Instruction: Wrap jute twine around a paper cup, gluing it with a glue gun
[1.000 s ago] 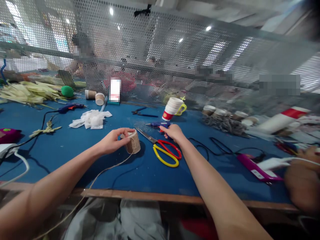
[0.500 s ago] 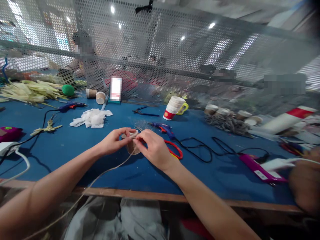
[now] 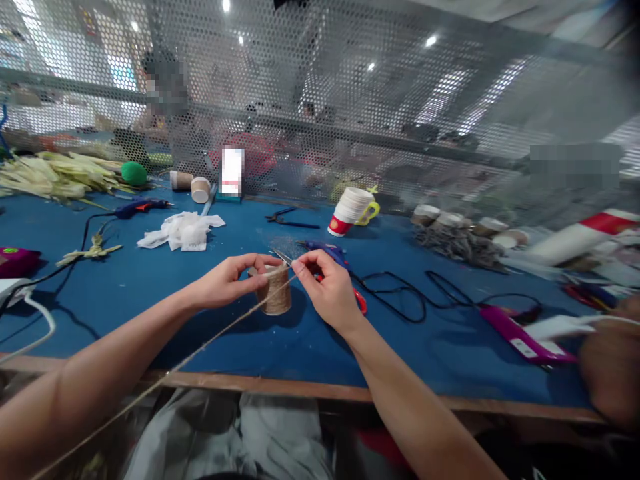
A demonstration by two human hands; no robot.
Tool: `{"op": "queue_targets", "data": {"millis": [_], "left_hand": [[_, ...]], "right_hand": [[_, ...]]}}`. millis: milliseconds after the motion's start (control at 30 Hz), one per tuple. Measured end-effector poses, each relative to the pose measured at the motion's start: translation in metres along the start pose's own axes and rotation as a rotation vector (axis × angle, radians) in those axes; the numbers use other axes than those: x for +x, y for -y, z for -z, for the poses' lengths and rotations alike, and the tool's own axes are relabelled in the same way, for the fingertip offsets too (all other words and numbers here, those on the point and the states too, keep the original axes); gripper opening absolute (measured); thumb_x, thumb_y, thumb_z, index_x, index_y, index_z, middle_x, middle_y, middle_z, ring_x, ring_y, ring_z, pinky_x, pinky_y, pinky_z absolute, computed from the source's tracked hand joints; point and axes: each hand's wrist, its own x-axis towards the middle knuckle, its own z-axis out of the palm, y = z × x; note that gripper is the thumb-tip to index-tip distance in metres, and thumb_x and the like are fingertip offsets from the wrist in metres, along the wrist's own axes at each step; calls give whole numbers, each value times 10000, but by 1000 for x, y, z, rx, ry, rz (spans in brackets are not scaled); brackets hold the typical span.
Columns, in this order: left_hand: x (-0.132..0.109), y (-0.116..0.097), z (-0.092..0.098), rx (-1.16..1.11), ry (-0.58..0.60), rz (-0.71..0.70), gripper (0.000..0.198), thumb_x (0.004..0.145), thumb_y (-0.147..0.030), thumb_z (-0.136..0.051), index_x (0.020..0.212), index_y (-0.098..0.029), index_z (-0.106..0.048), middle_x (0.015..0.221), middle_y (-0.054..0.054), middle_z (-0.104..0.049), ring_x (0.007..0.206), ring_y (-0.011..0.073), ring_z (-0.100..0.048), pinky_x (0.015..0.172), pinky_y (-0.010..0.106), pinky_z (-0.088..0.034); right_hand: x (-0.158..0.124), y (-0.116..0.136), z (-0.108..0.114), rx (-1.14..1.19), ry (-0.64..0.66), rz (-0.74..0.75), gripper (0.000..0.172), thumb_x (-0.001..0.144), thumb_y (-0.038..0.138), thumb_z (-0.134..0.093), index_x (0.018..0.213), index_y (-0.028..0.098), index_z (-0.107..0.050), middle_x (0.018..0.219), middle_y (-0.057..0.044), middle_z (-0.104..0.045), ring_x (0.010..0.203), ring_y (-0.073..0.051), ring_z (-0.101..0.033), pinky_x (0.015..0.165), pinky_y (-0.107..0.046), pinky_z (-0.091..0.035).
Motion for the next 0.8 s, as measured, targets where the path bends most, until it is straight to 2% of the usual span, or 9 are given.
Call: {"op": "queue_targets", "data": {"millis": [467,700,800], "left_hand": [[-1,-1,1,-249,65,24,148,813,-260,-541,771,-126,-496,1287,138,-482,1139,231,-486,912,361,-385],[-1,-2,2,-311,66,0,125,794,-248,-565,772,-130,-528,1252,112,-488,1142,228,-463,941,379,-364],[-1,0,2,-335,65,-18,117,782,-252,-579,771,-140,-546,1205,94,-491,1142,223,-445,960,381,-352]], "right_hand": [[-2,-6,-1,163,56,-113,163,806,346,-507,738,198,-497,658,6,-529,573,-111,-486,553,-234,-417],[-1,-7,-2,335,108,-113,137,799,329,-521,775,194,-517,926,-43,-610,757,-133,-545,704,-270,-446],[0,-4,0,432,155,-159,141,788,330,-534,755,195,-511,937,-48,-632,830,-147,-564,758,-294,-443]]}}
